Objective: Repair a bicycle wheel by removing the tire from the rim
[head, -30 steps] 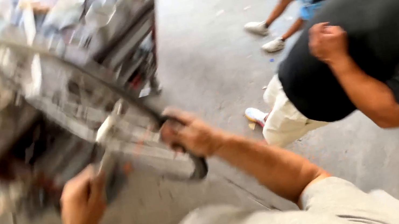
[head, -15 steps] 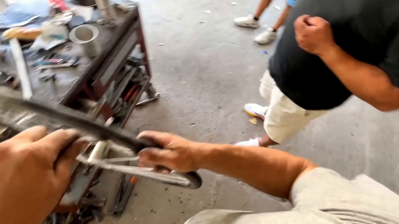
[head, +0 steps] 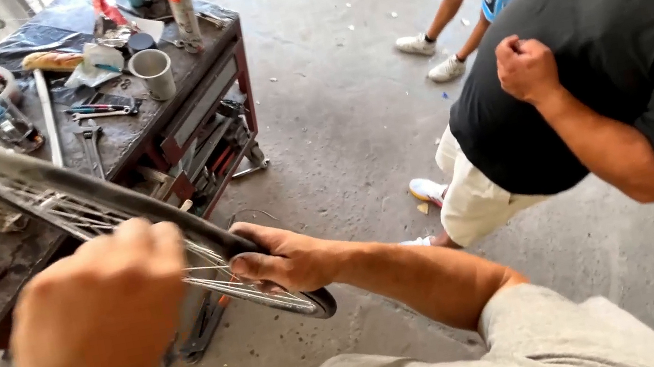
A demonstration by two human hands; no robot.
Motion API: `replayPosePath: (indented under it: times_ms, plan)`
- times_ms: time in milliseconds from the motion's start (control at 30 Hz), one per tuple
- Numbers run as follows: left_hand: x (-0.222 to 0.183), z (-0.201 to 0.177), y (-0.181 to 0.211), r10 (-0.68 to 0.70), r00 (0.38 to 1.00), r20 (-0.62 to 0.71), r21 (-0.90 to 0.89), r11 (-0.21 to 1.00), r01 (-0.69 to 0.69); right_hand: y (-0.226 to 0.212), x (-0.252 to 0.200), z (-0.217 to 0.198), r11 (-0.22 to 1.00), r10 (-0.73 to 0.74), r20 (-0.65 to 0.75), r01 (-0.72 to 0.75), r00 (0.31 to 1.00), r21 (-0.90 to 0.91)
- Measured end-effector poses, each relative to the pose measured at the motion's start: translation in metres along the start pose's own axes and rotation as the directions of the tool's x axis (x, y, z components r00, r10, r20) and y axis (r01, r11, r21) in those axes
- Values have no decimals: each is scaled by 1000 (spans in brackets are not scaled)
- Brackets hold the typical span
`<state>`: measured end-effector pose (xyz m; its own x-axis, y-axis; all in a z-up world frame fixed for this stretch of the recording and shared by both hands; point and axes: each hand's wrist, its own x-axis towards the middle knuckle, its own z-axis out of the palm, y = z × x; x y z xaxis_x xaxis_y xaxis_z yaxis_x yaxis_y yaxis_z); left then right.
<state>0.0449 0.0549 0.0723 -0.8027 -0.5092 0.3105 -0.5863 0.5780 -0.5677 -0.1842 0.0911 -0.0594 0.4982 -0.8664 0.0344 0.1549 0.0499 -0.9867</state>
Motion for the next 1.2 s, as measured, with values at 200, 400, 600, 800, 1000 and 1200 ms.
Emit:
replayPosePath:
  times_ms: [200,400,600,800,1000,1200]
  plan:
    - [-19,34,1,-297,921,252,-203,915,350,7,6,-11,999,-6,10,5,1000,51]
    - [-29,101,73,-605,751,264,-745,367,557,16,10,-18,998,-48,-60,51,997,48]
    - [-17,72,57,-672,714,195,-893,179,413,23,4,-23,990,-119,-101,126,988,64]
    - [24,-38,-43,-144,868,476,-580,690,433,-2,-8,-1,995,66,20,-65,998,-71]
    - [72,-79,-47,73,621,781,-338,884,322,9,-10,6,992,115,88,-108,989,-70]
    - [70,-65,-44,110,728,677,-378,900,216,-1,-6,-1,997,-1,29,3,1000,-74]
